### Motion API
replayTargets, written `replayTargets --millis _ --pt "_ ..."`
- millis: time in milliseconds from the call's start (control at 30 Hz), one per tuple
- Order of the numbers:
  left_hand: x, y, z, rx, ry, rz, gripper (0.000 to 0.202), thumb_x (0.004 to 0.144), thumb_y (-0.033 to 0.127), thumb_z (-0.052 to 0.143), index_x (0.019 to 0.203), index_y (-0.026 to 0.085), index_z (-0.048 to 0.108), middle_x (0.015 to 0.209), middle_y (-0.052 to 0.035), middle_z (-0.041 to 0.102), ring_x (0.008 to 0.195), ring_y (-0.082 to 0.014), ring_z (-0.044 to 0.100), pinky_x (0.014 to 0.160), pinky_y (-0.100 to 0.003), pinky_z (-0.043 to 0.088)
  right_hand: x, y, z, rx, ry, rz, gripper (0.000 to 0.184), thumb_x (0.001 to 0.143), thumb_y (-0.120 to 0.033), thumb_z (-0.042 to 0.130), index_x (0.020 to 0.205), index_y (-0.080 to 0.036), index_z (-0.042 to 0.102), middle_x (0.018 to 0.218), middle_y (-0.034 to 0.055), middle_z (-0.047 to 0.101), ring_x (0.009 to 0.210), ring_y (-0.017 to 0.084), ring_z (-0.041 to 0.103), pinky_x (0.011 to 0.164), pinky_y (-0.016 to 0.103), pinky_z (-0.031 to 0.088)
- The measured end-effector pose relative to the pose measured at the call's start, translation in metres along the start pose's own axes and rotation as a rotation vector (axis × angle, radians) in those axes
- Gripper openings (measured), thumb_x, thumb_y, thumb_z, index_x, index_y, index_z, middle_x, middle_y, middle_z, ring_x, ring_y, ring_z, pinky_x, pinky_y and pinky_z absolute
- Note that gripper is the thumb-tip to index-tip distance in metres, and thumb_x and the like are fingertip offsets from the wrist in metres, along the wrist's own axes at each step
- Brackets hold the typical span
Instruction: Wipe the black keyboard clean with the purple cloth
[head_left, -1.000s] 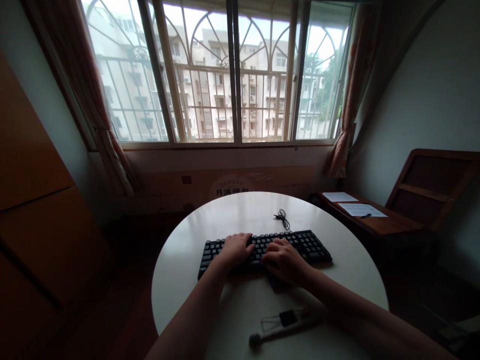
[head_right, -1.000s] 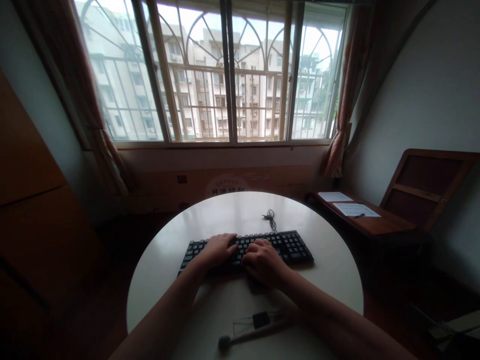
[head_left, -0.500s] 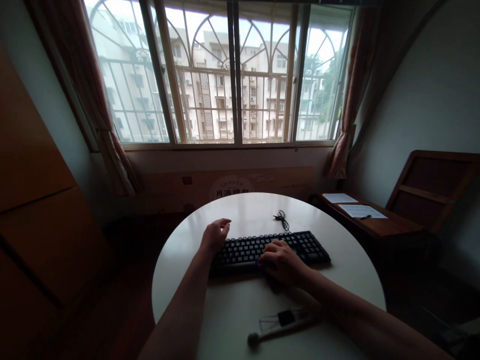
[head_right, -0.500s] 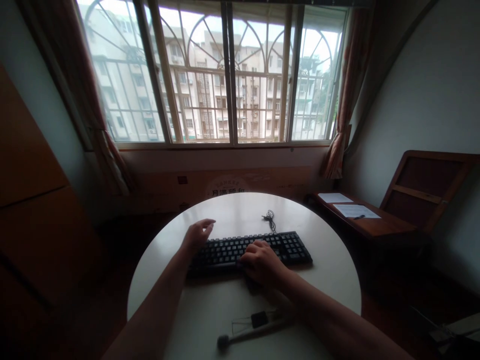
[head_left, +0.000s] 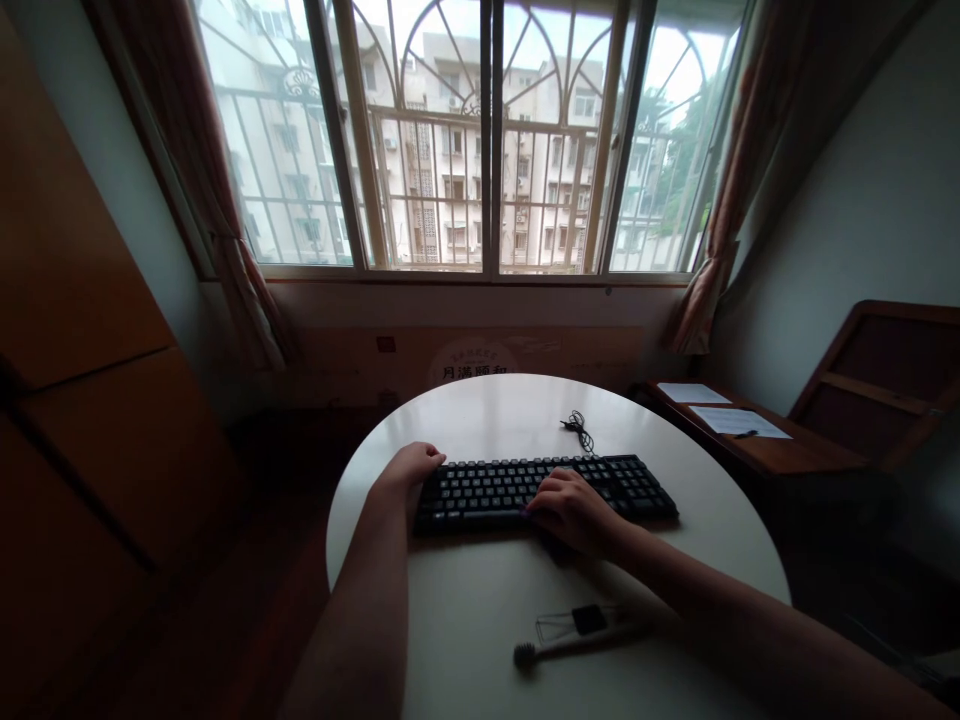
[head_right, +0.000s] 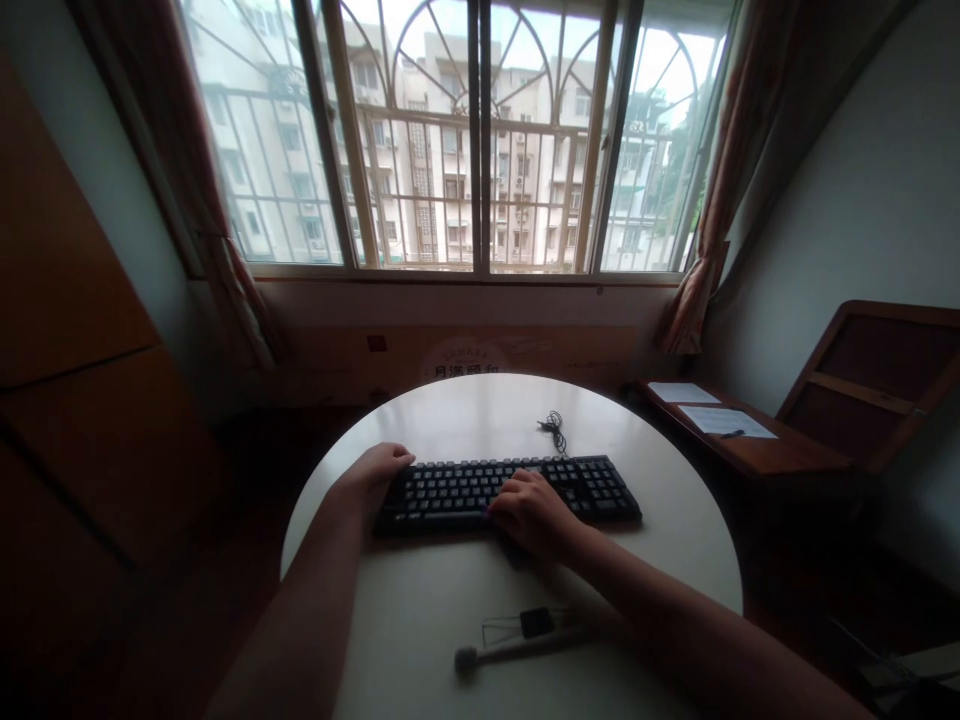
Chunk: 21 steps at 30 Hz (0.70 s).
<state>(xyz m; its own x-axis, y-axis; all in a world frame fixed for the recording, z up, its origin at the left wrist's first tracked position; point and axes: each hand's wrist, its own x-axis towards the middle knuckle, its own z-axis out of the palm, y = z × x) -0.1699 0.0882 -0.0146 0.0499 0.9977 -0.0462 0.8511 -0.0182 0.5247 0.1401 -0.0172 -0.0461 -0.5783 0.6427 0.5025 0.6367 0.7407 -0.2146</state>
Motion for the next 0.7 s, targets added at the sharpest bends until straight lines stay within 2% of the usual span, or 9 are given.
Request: replayTargets --millis 200,367,500,700 --pt "-0.008 -0.005 -0.003 -0.037 -0.080 -0.043 0.021 0.075 0.038 0.065 0.075 0.017 0.068 0.079 -0.0061 0.073 0.080 -0.0230 0.067 0.065 -0.027 0.047 0.009 -0.005 0.000 -0.064 -0.062 -0.035 0.009 0.091 -0.026 0.067 0.089 -0.024 0.075 0.085 0.0026 0.071 0.088 0.019 0.057 0.083 0.034 0.038" --pt "-0.010 -0.003 -0.004 0.026 -0.090 -0.050 0.022 0.078 0.039 0.063 0.078 0.017 0.067 0.083 -0.0069 0.073 0.080 -0.0223 0.066 0.066 -0.027 0.047 0.018 -0.011 0.002 -0.051 -0.087 -0.053 0.008 0.090 -0.025 0.068 0.089 -0.025 0.075 0.085 0.0014 0.072 0.086 0.019 0.057 0.081 0.033 0.037" --pt "-0.010 -0.002 -0.004 0.043 -0.088 -0.052 0.024 0.081 0.039 0.061 0.080 0.016 0.067 0.086 -0.0081 0.073 0.082 -0.0225 0.066 0.067 -0.028 0.047 0.032 -0.021 0.016 -0.027 -0.086 -0.070 0.006 0.088 -0.024 0.070 0.089 -0.025 0.076 0.086 0.0007 0.073 0.086 0.019 0.058 0.081 0.031 0.037" --pt "-0.010 -0.001 -0.006 0.090 -0.103 -0.044 0.026 0.081 0.041 0.060 0.082 0.016 0.069 0.090 -0.0083 0.074 0.084 -0.0224 0.067 0.068 -0.028 0.047 0.064 -0.050 0.041 -0.040 -0.108 -0.119 0.009 0.088 -0.027 0.067 0.089 -0.027 0.076 0.087 0.0002 0.073 0.089 0.020 0.057 0.081 0.033 0.035"
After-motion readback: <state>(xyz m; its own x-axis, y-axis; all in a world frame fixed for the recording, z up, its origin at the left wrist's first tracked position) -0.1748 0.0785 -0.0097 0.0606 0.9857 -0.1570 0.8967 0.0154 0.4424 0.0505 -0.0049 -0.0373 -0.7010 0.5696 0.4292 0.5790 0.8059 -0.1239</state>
